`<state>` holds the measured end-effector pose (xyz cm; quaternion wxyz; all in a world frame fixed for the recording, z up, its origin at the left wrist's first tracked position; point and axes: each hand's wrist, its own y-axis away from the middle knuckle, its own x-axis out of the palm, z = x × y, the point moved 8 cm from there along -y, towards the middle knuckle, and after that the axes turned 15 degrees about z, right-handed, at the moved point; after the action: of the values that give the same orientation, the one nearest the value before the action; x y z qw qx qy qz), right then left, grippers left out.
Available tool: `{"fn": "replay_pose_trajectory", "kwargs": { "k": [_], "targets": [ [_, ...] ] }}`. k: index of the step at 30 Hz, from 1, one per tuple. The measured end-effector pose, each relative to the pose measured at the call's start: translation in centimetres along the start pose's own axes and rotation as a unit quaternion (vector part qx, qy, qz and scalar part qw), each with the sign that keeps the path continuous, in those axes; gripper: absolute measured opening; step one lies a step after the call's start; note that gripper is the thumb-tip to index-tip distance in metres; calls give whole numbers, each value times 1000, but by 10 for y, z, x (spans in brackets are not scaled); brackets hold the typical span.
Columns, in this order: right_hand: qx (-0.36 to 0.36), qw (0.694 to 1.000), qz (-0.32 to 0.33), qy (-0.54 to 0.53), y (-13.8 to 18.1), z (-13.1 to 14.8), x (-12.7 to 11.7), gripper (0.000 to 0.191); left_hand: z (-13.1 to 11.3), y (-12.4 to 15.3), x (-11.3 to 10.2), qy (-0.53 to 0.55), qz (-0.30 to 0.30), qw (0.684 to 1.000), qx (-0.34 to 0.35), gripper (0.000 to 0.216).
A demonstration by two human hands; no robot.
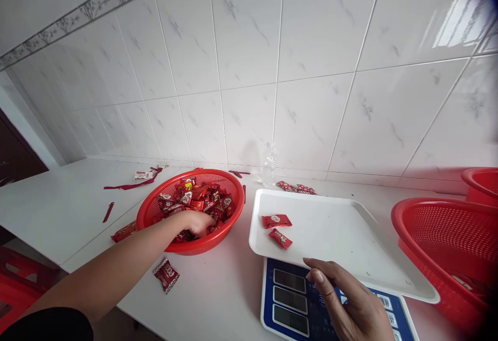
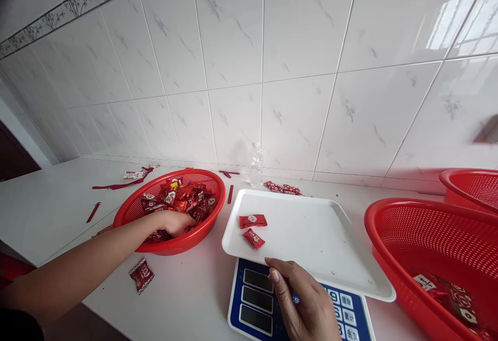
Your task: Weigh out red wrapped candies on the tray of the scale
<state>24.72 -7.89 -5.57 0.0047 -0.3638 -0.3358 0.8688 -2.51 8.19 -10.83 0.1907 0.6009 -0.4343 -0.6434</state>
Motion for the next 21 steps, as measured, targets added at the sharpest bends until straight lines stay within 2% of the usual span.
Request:
{"fn": "replay_pose_trajectory", "kwargs": {
  "k": [4,7,13,21],
  "targets": [
    [28,999,-6,-19,3,-5,2,23,2,5,-9,48,-31,998,14,19],
    [21,1000,6,-18,2,-4,4,20,7,14,-20,111,-75,990,43,16],
    [-5,1000,-12,-12,-1,1,0,20,25,36,-39,272,-176,942,84,28],
    [-2,1000,-13,-5,-4,7,-3,26,26,43,-37,426,-182,877,124,52]
  ]
}}
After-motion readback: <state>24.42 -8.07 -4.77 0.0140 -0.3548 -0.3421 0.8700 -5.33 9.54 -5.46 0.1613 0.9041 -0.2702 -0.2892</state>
